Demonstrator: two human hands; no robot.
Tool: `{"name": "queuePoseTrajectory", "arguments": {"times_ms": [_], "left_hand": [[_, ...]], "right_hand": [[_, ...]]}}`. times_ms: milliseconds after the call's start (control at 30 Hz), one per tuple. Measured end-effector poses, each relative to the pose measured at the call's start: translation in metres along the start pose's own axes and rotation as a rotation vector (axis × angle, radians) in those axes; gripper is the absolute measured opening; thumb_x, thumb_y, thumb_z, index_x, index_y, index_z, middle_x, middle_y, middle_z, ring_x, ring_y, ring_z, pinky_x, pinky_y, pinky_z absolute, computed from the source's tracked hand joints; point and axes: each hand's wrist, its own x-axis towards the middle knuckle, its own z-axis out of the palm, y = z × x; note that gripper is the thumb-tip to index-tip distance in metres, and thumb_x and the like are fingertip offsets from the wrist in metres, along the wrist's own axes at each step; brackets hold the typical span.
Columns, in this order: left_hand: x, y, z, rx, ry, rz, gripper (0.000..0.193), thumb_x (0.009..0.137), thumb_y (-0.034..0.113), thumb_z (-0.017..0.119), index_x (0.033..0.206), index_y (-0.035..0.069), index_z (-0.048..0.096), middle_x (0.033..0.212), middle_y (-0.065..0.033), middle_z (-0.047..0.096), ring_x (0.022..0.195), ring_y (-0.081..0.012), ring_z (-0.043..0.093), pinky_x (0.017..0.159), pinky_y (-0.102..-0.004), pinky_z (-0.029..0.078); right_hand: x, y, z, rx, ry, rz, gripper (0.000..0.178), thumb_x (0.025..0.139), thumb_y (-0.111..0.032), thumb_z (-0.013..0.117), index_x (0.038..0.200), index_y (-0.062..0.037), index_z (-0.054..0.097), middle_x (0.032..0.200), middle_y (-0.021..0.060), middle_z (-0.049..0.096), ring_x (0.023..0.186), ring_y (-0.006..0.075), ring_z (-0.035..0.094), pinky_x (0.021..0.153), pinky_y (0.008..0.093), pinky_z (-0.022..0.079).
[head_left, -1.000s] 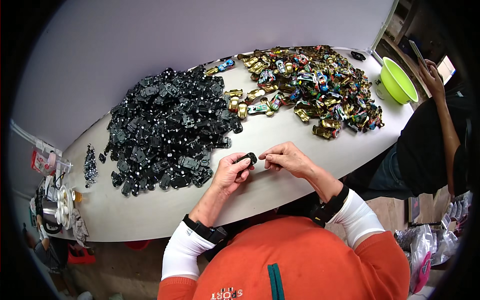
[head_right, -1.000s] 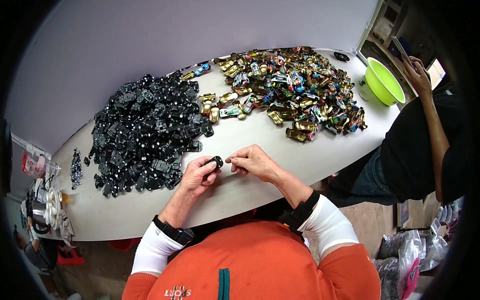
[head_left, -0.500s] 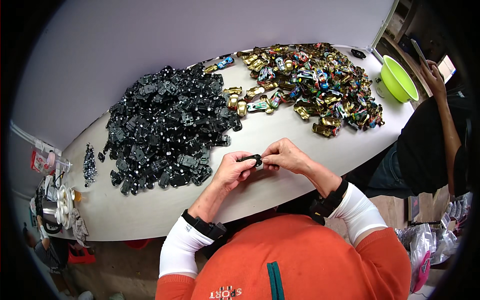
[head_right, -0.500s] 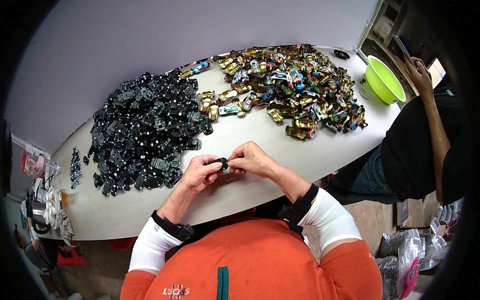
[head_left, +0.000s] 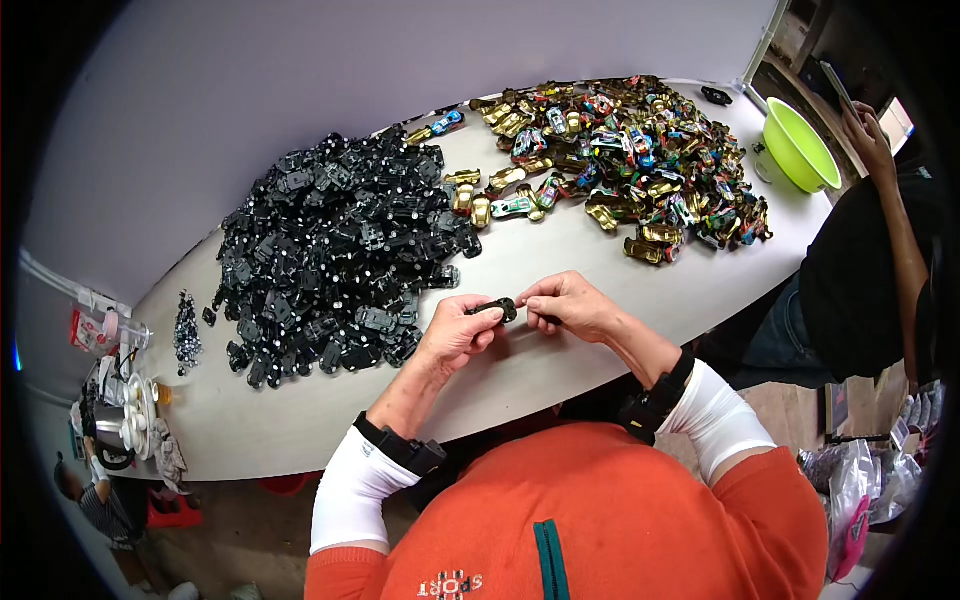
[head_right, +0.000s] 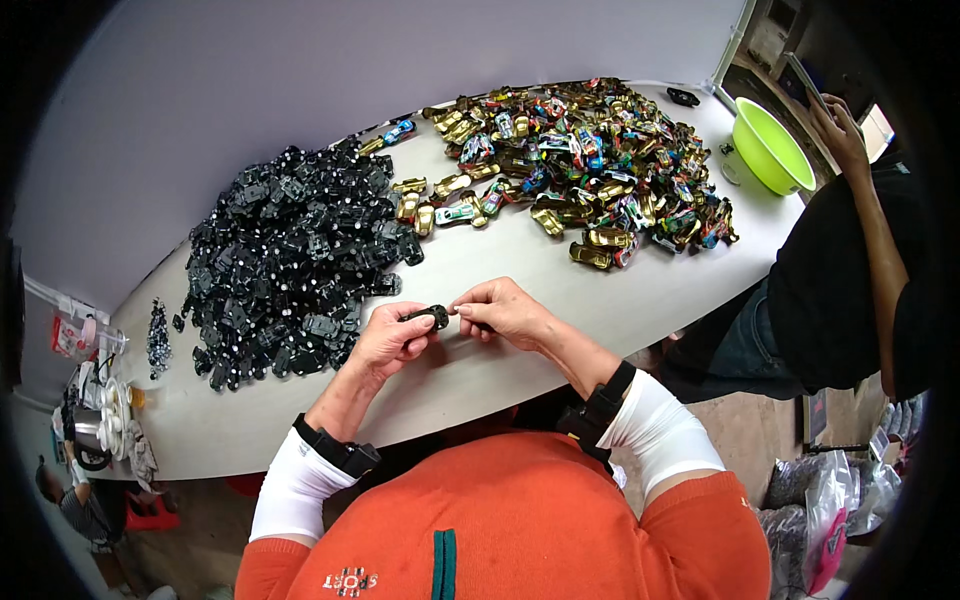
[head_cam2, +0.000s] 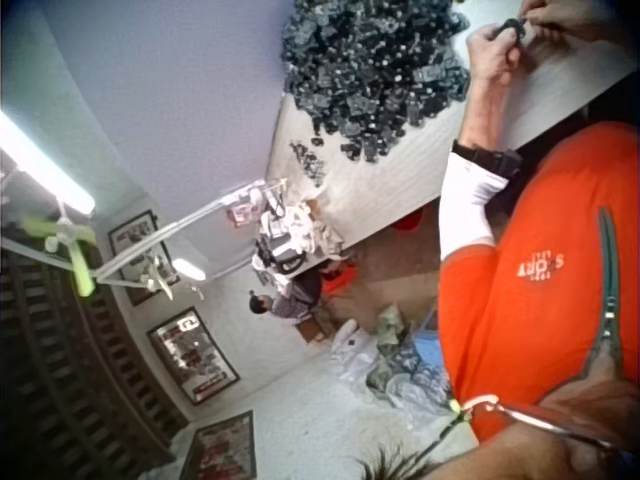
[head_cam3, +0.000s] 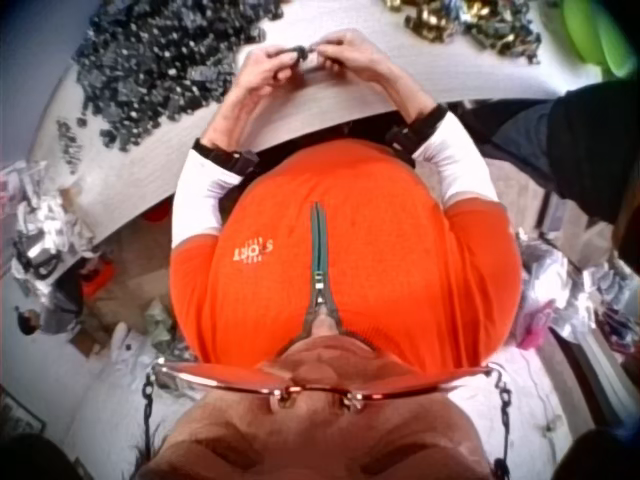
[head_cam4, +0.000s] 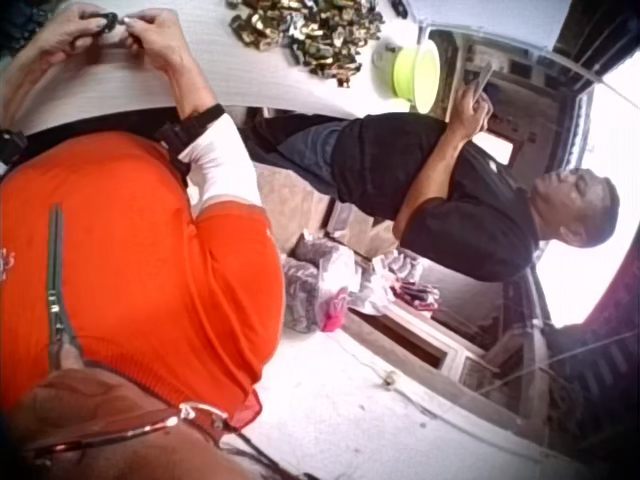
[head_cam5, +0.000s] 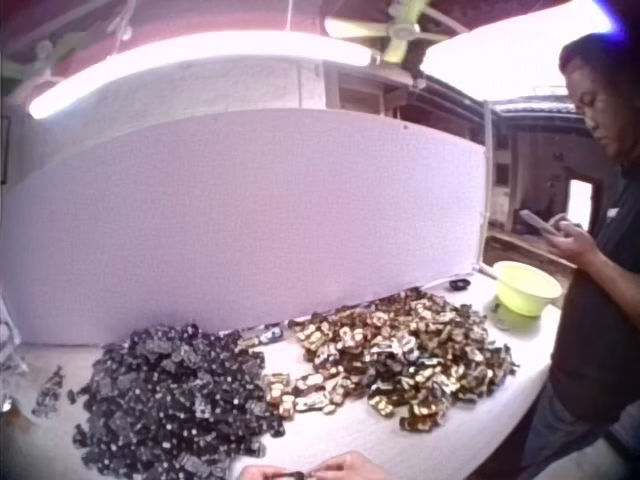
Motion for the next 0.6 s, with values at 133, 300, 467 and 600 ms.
{"name": "queuePoseTrajectory", "arguments": {"times_ms": [133, 300, 467, 600], "left_hand": [[-0.006, 0.01, 0.002, 0.002, -0.006, 0.01, 0.022, 0.08, 0.007, 0.062, 0.098, -0.004, 0.056, 0.069, -0.0104, 0.059, 0.045, -0.0058, 0.045, 0.036, -0.0149, 0.028], [-0.008, 0.015, 0.002, 0.124, 0.012, 0.088, 0.023, 0.078, 0.005, 0.064, 0.098, -0.003, 0.056, 0.067, -0.0068, 0.058, 0.046, -0.0066, 0.047, 0.036, -0.0159, 0.032], [-0.008, 0.022, 0.013, -0.245, 0.254, 0.436, 0.021, 0.076, 0.003, 0.067, 0.093, 0.0, 0.055, 0.071, -0.0023, 0.056, 0.048, -0.0068, 0.047, 0.04, -0.0159, 0.034], [-0.009, 0.009, 0.022, -0.457, 0.373, 0.46, 0.007, 0.083, 0.01, 0.061, 0.088, 0.006, 0.058, 0.074, 0.0007, 0.057, 0.066, -0.0079, 0.054, 0.052, -0.0194, 0.043]], "right_hand": [[-0.005, -0.009, -0.001, 0.126, 0.037, 0.01, 0.019, 0.086, -0.013, 0.055, 0.098, 0.0019, 0.06, 0.075, 0.0072, 0.061, 0.056, 0.008, 0.05, 0.049, 0.0195, 0.041], [0.005, -0.006, 0.02, -0.14, 0.052, -0.058, 0.017, 0.079, -0.014, 0.064, 0.089, -0.0003, 0.06, 0.071, 0.0037, 0.06, 0.055, 0.0071, 0.051, 0.049, 0.0195, 0.041], [0.009, -0.003, 0.055, 0.279, 0.222, -0.156, 0.01, 0.081, -0.01, 0.062, 0.084, -0.0017, 0.057, 0.071, 0.0048, 0.059, 0.055, 0.0082, 0.051, 0.048, 0.0196, 0.039], [0.006, -0.001, 0.07, 0.037, 0.093, -0.21, 0.014, 0.086, -0.01, 0.056, 0.092, 0.0012, 0.059, 0.074, 0.004, 0.058, 0.058, 0.0069, 0.05, 0.054, 0.0195, 0.042]]}}
